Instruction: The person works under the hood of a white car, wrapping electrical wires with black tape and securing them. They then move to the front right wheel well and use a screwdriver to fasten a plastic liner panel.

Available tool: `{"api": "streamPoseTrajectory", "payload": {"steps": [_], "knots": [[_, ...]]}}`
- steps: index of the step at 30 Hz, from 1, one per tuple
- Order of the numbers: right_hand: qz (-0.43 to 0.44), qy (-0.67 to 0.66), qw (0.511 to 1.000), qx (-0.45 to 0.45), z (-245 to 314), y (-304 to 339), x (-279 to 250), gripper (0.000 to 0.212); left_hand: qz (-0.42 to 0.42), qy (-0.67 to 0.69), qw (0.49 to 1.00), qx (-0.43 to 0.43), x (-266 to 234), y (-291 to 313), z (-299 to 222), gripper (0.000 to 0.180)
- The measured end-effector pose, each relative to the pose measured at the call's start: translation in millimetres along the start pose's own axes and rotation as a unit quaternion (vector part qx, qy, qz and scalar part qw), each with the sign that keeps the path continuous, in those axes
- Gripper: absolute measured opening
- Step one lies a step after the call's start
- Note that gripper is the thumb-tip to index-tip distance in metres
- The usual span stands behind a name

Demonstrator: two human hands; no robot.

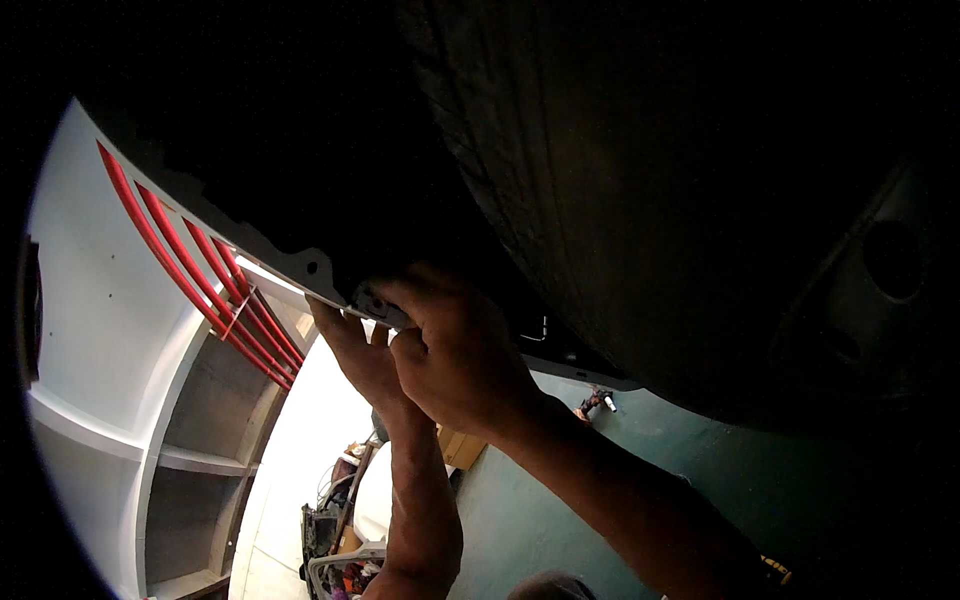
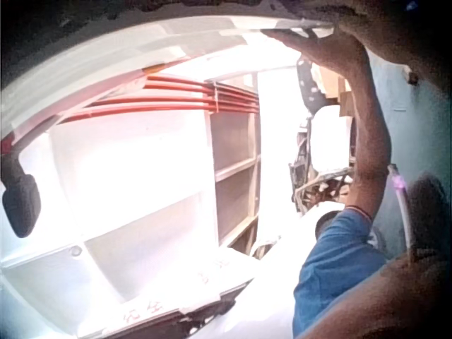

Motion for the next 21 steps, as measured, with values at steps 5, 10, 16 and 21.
{"api": "streamPoseTrajectory", "payload": {"steps": [5,10,16,21], "knots": [[0.036,-0.026,0.997,0.068,-3,-5,2,0.036,0.001,0.011,1.0,0.016,2,-3,1,0.116],[0.027,0.017,0.999,0.016,2,-1,1,0.041,0.003,0.003,1.0,-0.001,1,-1,2,0.116],[0.054,0.012,0.998,0.017,-4,-3,-5,0.043,-0.009,0.004,1.0,-0.017,7,1,1,0.115],[0.068,0.007,0.998,0.018,-6,-5,-9,0.043,-0.006,0.022,1.0,-0.019,11,1,-1,0.117]]}}
Point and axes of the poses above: each hand's wrist, its own y-axis away from the middle knuckle, its own x-axis out of the palm, z = x × y, the point moved 7 cm from there along -y, towards the middle knuckle, and after that the axes turned 12 degrees about -x, right-handed, at the moved point
